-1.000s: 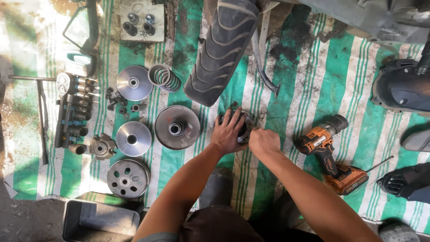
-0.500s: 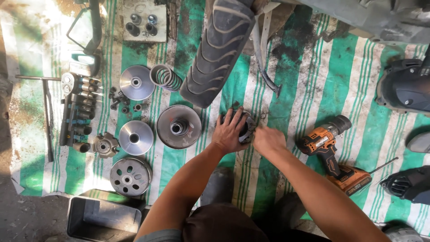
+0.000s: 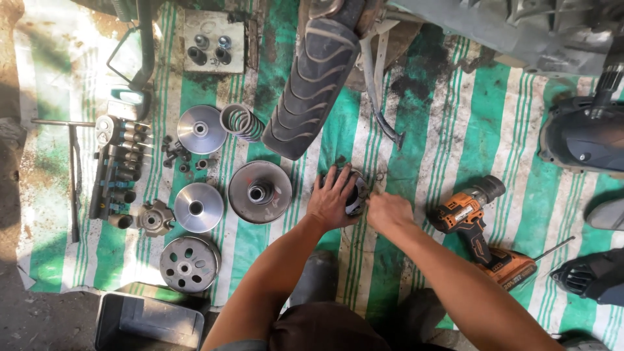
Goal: Disassembling and inspecting a motorcycle clutch assembly to check for wear and remove internal pins.
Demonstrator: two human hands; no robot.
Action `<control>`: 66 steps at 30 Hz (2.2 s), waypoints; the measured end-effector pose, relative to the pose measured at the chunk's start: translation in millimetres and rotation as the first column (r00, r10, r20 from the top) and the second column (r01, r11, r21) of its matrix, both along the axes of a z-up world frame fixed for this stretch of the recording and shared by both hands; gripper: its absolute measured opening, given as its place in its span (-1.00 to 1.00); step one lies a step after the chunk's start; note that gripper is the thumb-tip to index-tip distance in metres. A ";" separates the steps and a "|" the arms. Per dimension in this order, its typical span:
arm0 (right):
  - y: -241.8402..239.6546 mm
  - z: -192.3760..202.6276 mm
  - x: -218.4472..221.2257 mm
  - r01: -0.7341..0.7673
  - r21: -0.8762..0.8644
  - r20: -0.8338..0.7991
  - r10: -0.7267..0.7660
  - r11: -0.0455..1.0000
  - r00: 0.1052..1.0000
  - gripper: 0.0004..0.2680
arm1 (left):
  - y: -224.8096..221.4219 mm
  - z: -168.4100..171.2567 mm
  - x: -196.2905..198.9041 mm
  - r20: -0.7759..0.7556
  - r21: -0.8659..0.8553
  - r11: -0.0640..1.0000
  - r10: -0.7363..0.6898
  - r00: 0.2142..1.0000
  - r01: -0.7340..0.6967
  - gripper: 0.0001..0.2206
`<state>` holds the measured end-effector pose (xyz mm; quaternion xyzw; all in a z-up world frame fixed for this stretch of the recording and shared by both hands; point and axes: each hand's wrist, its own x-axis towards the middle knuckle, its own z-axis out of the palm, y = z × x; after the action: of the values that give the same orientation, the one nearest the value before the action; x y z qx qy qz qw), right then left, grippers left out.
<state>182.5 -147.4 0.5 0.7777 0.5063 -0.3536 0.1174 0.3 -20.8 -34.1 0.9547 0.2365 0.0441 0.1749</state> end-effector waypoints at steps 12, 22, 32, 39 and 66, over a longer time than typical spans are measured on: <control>-40.6 -44.0 14.9 -0.197 0.501 0.168 0.129 0.843 0.977 -0.79 | 0.1 0.3 1.0 0.007 -0.062 0.998 0.019 1.000 -0.019 0.13; -10.6 -10.1 5.4 -0.031 0.087 0.045 0.027 0.996 0.999 -0.69 | -0.6 -1.6 0.3 0.023 -0.006 1.000 0.010 1.000 -0.010 0.18; -26.7 -18.9 24.0 0.146 0.275 -0.034 -0.142 0.950 0.989 -0.77 | 11.8 14.3 -4.5 -0.175 -0.145 0.988 -0.071 0.982 0.045 0.29; -44.0 -4.8 20.0 0.371 0.164 -0.007 -0.376 0.914 0.927 -0.69 | 9.8 27.1 11.6 -0.464 -0.176 0.983 -0.134 0.876 0.057 0.23; -23.6 58.2 -36.8 0.573 0.136 -0.191 -0.546 0.808 0.816 -0.72 | 26.7 39.9 16.5 -0.347 -0.232 0.954 -0.261 0.901 0.187 -0.41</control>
<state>145.8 -171.0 58.7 0.8725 0.2925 -0.3778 -0.1023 16.8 5.9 5.8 0.9448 0.1568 -0.1823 0.2224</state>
